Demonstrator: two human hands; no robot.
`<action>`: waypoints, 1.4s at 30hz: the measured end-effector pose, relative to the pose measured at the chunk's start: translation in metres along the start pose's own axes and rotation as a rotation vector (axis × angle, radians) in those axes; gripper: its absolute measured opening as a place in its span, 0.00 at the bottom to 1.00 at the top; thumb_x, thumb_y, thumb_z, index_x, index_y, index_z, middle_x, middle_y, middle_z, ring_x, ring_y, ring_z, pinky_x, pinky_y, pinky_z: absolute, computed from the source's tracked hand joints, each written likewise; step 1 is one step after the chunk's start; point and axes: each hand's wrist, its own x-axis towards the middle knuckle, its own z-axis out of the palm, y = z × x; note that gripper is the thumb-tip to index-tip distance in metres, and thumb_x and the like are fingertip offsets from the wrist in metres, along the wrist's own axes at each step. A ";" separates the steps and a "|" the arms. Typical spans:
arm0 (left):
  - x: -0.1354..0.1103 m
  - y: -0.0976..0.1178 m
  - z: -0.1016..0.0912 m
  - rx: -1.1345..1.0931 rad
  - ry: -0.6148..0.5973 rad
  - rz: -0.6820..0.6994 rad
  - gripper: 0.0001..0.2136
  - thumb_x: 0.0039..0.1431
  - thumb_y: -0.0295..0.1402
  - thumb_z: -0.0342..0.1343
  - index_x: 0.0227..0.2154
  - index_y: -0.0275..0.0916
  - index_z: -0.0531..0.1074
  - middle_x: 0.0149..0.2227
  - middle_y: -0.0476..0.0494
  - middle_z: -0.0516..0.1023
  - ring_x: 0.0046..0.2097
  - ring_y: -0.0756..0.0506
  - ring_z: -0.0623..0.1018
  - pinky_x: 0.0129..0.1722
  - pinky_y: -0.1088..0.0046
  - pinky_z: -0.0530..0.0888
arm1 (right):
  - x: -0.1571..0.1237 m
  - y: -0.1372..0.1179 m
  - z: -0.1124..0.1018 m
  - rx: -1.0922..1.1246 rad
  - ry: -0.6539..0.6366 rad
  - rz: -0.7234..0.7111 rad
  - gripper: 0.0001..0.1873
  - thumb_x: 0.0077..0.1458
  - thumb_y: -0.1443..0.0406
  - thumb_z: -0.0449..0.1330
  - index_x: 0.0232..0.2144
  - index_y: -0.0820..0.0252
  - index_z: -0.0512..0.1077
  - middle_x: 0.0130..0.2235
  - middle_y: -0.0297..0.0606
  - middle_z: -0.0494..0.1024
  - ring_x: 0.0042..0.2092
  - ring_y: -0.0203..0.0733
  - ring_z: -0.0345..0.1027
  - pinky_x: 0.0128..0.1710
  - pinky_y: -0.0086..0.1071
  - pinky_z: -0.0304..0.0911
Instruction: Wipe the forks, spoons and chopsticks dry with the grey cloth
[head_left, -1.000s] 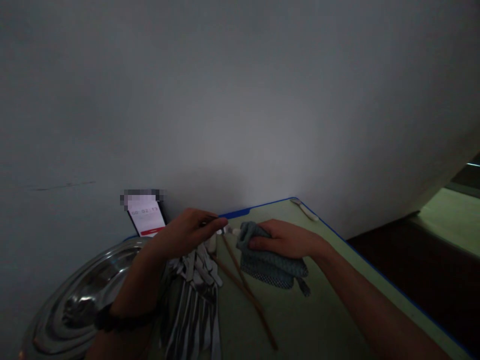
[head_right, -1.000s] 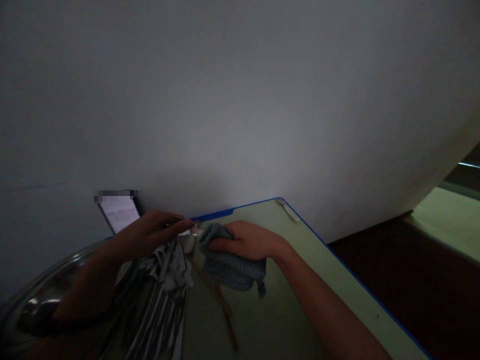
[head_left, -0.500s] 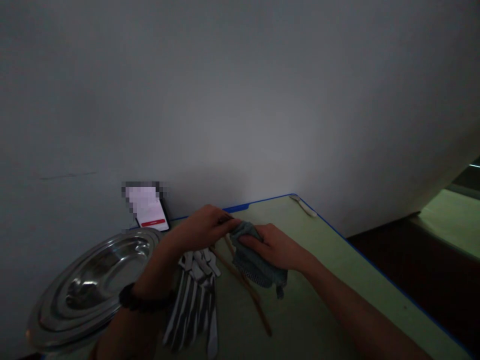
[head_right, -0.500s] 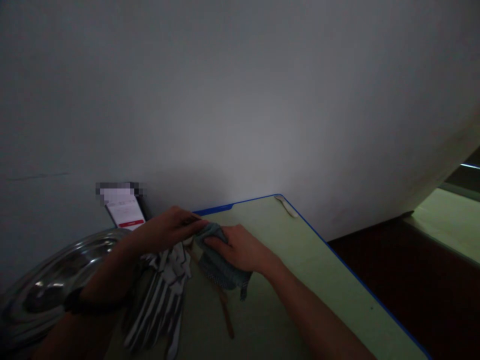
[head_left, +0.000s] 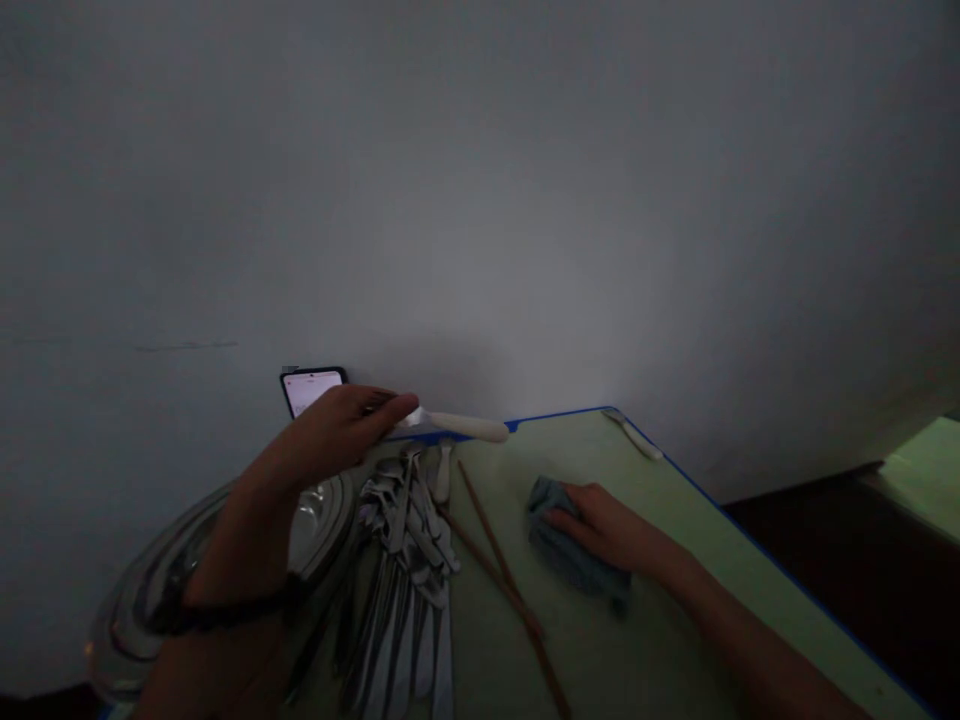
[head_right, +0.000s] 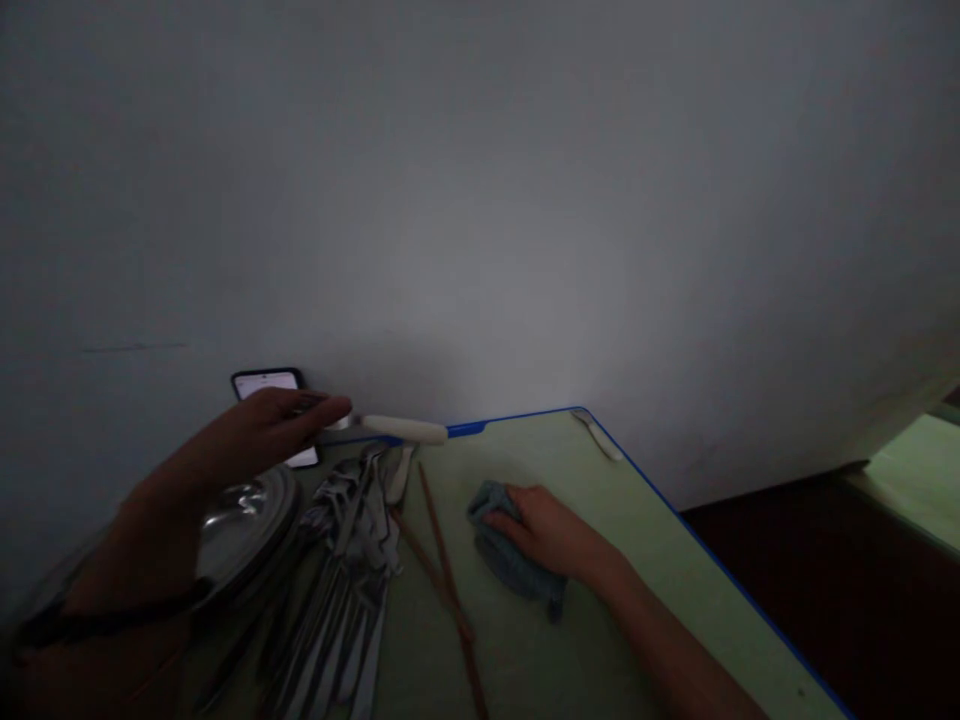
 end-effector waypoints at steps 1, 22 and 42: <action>0.001 0.000 0.001 -0.023 -0.003 -0.001 0.22 0.60 0.45 0.41 0.27 0.34 0.74 0.22 0.48 0.74 0.26 0.49 0.72 0.25 0.77 0.63 | 0.000 0.003 0.003 0.000 -0.015 0.015 0.17 0.56 0.53 0.48 0.30 0.59 0.68 0.30 0.38 0.73 0.32 0.41 0.67 0.35 0.36 0.61; 0.027 0.021 0.096 -0.071 -0.328 0.077 0.21 0.56 0.46 0.47 0.46 0.36 0.67 0.43 0.38 0.75 0.41 0.43 0.74 0.38 0.72 0.68 | -0.007 0.071 -0.030 -0.278 0.574 0.437 0.24 0.59 0.57 0.40 0.52 0.62 0.62 0.38 0.45 0.73 0.40 0.45 0.67 0.42 0.37 0.59; 0.020 0.040 0.128 0.123 -0.466 0.216 0.18 0.56 0.37 0.48 0.50 0.43 0.68 0.44 0.37 0.77 0.45 0.37 0.75 0.43 0.62 0.70 | -0.003 0.105 -0.017 -0.907 0.604 0.591 0.18 0.55 0.64 0.48 0.48 0.56 0.67 0.40 0.46 0.68 0.42 0.49 0.58 0.39 0.39 0.49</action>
